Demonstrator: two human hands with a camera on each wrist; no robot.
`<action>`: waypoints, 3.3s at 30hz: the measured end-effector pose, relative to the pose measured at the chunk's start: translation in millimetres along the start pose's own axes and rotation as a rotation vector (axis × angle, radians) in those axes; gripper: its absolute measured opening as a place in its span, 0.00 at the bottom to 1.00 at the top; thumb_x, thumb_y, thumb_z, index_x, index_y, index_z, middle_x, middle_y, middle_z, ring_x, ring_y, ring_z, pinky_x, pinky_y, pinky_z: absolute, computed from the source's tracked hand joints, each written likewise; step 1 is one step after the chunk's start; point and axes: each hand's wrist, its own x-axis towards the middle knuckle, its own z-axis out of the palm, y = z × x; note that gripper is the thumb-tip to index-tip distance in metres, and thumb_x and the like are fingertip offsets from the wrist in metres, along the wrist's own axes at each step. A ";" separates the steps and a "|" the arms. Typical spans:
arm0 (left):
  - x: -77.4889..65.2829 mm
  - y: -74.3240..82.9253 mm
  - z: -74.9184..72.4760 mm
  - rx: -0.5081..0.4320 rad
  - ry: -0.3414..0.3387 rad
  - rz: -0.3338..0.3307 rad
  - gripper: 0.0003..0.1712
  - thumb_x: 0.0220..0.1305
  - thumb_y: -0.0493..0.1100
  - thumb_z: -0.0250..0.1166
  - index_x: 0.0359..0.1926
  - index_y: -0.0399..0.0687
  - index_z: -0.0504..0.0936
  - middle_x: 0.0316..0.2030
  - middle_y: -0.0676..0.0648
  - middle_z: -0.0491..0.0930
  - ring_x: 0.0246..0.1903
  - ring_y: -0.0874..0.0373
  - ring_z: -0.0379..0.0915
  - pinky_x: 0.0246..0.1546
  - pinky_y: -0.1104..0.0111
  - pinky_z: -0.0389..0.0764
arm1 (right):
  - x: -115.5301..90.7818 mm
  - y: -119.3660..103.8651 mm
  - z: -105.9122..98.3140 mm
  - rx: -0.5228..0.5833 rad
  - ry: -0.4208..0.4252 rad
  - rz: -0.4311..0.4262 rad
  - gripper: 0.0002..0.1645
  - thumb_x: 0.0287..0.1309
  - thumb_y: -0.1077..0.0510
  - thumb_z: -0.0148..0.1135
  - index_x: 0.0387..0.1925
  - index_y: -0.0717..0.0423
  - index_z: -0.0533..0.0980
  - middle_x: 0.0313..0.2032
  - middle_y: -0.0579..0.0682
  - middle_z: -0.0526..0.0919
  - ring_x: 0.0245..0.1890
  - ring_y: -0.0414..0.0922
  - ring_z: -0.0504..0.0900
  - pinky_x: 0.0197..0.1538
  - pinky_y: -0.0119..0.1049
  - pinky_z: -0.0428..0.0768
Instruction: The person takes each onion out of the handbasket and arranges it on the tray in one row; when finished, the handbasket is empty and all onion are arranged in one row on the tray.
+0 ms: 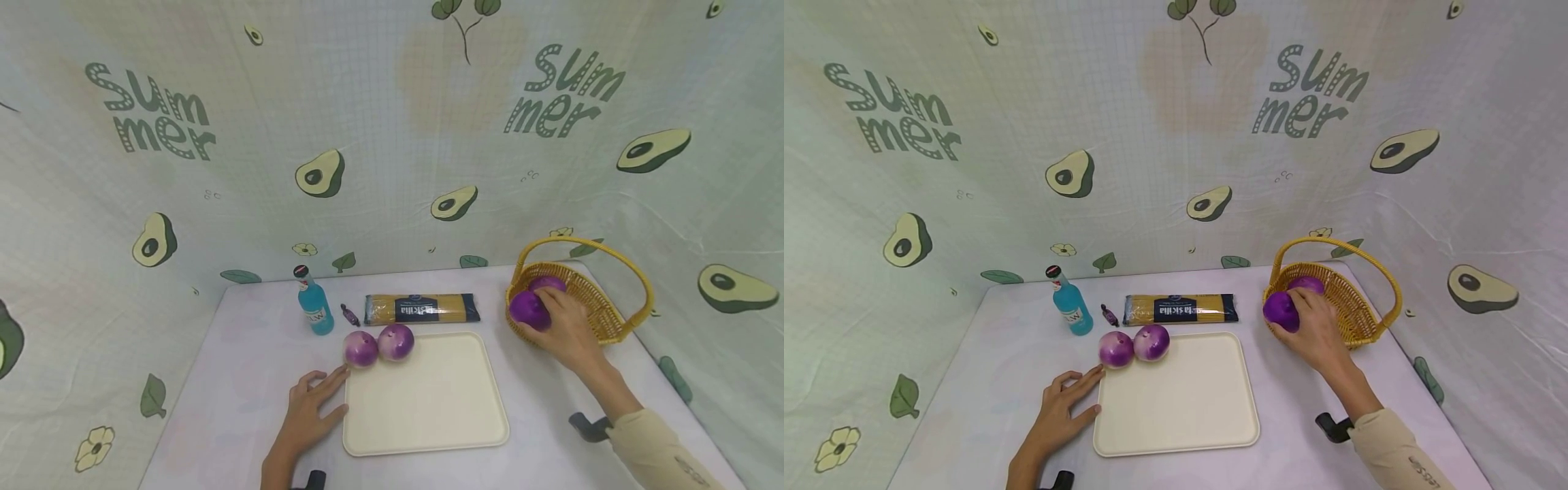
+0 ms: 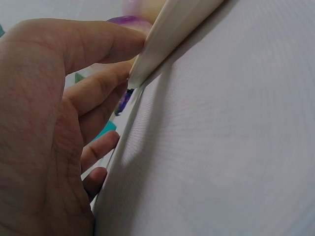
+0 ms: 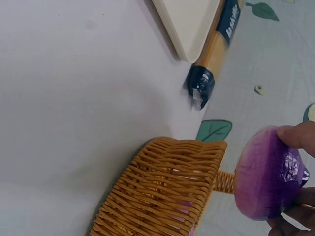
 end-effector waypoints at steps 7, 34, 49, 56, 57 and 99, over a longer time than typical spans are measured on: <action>-0.4 0.1 -0.2 -0.009 0.005 0.006 0.36 0.59 0.57 0.69 0.69 0.67 0.73 0.68 0.64 0.68 0.65 0.50 0.58 0.57 0.48 0.55 | -0.5 -1.5 2.9 -0.020 -0.008 0.008 0.45 0.47 0.51 0.79 0.60 0.73 0.71 0.59 0.68 0.71 0.59 0.68 0.67 0.59 0.66 0.61; 0.1 -0.7 1.4 0.015 0.006 -0.003 0.36 0.59 0.57 0.69 0.70 0.69 0.73 0.69 0.65 0.68 0.65 0.51 0.58 0.58 0.48 0.55 | -1.3 -10.0 15.2 0.015 -0.035 -0.031 0.42 0.46 0.56 0.79 0.60 0.68 0.72 0.58 0.67 0.72 0.59 0.68 0.67 0.62 0.67 0.61; 0.2 1.6 -0.2 0.024 0.018 0.009 0.36 0.59 0.57 0.69 0.70 0.68 0.73 0.68 0.64 0.69 0.65 0.50 0.59 0.57 0.47 0.56 | -2.4 -16.7 22.4 0.030 -0.020 -0.088 0.42 0.43 0.59 0.80 0.60 0.70 0.72 0.57 0.68 0.73 0.58 0.67 0.69 0.60 0.66 0.62; 0.0 1.9 -1.4 0.025 0.034 0.039 0.36 0.59 0.56 0.69 0.70 0.65 0.73 0.68 0.61 0.70 0.64 0.48 0.60 0.56 0.47 0.56 | -2.6 -20.6 27.5 0.040 -0.006 -0.119 0.43 0.41 0.58 0.81 0.59 0.70 0.73 0.58 0.68 0.74 0.58 0.66 0.70 0.61 0.66 0.62; 0.0 1.6 -1.2 0.027 0.037 0.042 0.36 0.59 0.56 0.69 0.69 0.65 0.73 0.68 0.61 0.70 0.64 0.49 0.60 0.55 0.47 0.56 | -2.5 -21.2 28.1 0.041 -0.005 -0.123 0.43 0.41 0.58 0.81 0.59 0.70 0.73 0.57 0.68 0.74 0.58 0.66 0.70 0.61 0.66 0.62; -0.6 0.5 -0.4 0.023 0.038 0.045 0.36 0.59 0.57 0.69 0.69 0.66 0.73 0.68 0.62 0.69 0.64 0.49 0.60 0.55 0.48 0.57 | -3.8 -59.1 61.0 0.147 -0.028 -0.219 0.45 0.38 0.56 0.83 0.58 0.69 0.74 0.57 0.64 0.77 0.57 0.62 0.73 0.62 0.62 0.63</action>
